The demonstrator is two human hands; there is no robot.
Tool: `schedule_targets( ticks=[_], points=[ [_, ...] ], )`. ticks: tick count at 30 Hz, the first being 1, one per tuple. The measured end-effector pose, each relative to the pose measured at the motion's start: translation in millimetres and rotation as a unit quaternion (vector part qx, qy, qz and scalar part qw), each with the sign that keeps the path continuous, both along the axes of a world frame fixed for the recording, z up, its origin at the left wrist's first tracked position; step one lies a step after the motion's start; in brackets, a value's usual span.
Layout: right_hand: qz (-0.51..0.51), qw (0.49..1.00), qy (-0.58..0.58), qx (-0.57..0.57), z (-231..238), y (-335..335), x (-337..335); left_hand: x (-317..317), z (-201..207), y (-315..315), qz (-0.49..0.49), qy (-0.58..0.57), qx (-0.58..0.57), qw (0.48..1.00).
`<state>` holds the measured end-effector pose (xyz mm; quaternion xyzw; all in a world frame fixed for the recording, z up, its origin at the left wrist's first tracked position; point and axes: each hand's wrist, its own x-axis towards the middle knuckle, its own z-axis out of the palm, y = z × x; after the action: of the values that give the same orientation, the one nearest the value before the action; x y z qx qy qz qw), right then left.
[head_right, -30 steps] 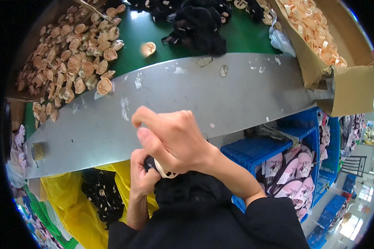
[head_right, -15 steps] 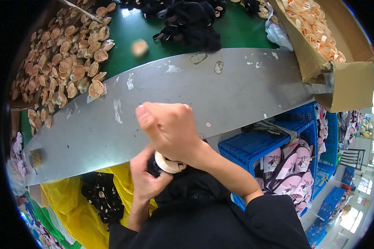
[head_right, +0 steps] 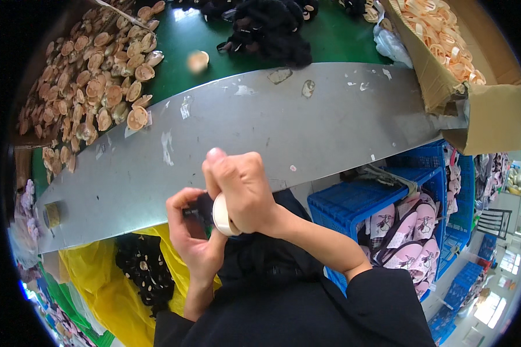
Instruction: The person repeatedly picks up black hair scrunchies and round plastic clips, inserts the clips into the scrunchies, and places the assembled items on the table. The process is repeated continuously with multiple units.
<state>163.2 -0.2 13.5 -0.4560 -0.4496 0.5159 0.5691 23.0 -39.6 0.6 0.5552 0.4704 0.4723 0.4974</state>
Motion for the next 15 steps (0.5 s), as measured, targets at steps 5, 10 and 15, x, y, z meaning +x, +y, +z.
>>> schedule_targets(
  ticks=[5,10,15],
  points=[
    [-0.044,0.998,-0.013,-0.03,-9.4,0.8,2.5,8.9,-0.1,18.8,0.073,0.001,-0.007,0.997],
    [-0.063,0.997,0.022,-0.033,-15.4,-9.6,6.8,-2.4,-16.5,18.5,-0.016,-0.002,-0.019,1.0],
    [-0.047,0.981,-0.143,0.122,-19.5,-11.5,12.9,3.7,-6.5,13.6,-0.028,-0.112,-0.12,0.986]
  ],
)
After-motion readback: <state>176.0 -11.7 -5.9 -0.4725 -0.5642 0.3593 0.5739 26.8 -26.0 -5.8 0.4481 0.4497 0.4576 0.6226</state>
